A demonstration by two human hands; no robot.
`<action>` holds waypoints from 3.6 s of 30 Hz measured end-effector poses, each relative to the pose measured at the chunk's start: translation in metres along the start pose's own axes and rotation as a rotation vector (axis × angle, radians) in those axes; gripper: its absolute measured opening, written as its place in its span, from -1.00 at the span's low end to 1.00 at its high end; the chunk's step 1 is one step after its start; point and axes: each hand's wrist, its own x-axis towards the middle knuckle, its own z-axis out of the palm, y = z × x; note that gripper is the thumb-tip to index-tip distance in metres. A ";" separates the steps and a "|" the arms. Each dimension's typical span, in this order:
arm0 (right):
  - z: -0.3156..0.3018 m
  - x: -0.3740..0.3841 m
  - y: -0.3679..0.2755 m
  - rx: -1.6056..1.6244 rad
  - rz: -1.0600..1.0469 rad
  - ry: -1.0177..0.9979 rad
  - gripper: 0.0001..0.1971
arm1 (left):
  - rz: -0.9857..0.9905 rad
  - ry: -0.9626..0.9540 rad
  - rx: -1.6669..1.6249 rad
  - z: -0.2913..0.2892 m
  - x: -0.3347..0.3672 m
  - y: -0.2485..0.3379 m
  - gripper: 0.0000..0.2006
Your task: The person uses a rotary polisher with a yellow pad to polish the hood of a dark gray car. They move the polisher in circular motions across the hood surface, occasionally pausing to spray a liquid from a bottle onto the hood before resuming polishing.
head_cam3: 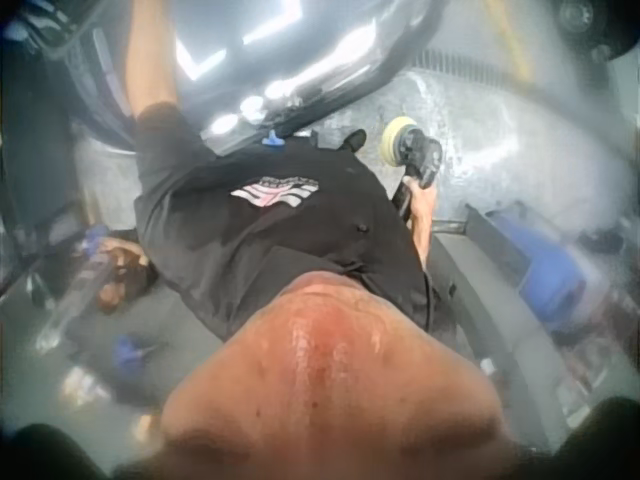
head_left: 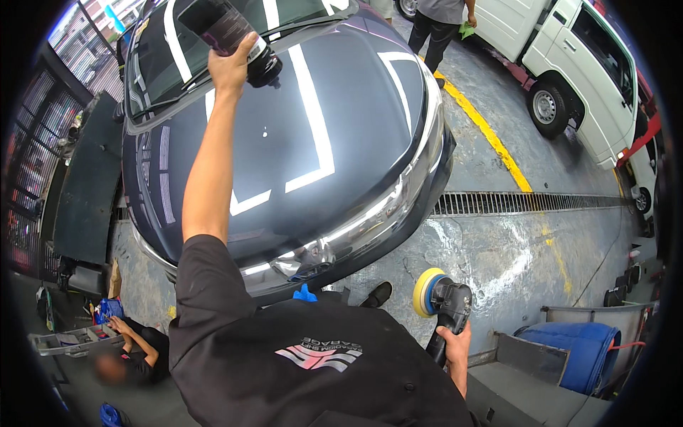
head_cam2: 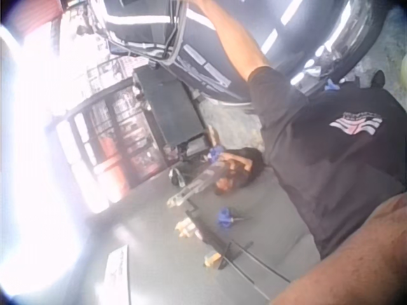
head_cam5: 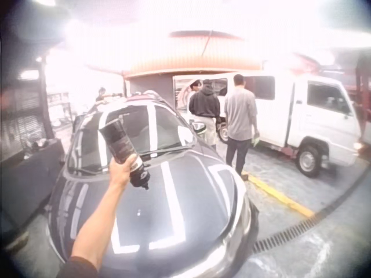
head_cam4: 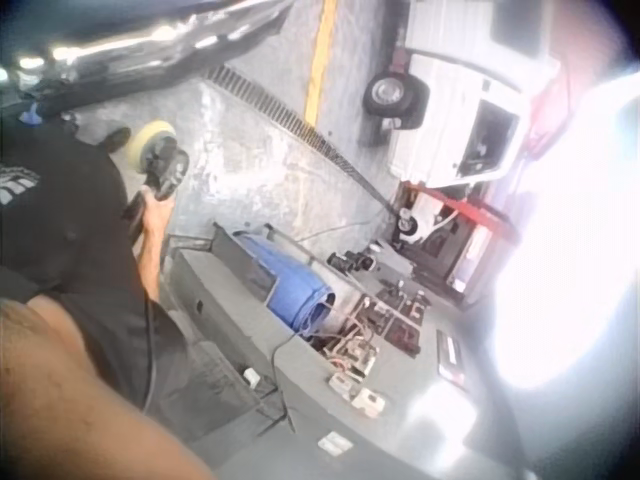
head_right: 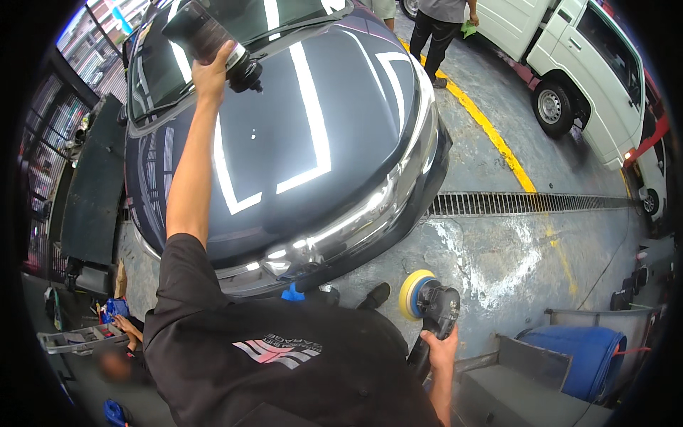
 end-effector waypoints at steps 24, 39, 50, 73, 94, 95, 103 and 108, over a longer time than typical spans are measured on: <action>0.020 0.034 -0.040 -0.069 0.160 0.043 -0.35 | 0.094 0.233 0.434 0.095 0.148 -0.151 -0.58; 0.073 0.021 -0.079 -0.270 0.189 0.030 -0.36 | -0.086 -0.012 -0.216 -0.007 0.064 -0.119 -0.49; 0.070 0.045 -0.078 -0.222 0.145 -0.068 -0.39 | -0.397 -0.131 -0.105 -0.043 -0.083 -0.068 -0.57; 0.102 0.032 -0.084 -0.257 0.156 -0.072 -0.38 | -0.535 0.340 -0.461 -0.125 0.048 -0.121 -0.44; 0.148 0.022 -0.132 -0.261 0.266 0.040 -0.38 | -1.017 1.103 0.243 -0.235 0.232 -0.294 0.18; 0.149 0.021 -0.133 -0.228 0.271 0.045 -0.37 | -1.035 1.051 0.374 -0.235 0.233 -0.295 0.18; 0.127 0.045 -0.126 -0.231 0.189 -0.032 -0.35 | -0.789 0.823 0.792 -0.225 0.205 -0.271 0.07; 0.116 0.071 -0.151 -0.157 0.078 -0.170 -0.32 | -0.358 0.437 0.583 -0.235 0.114 -0.212 -0.06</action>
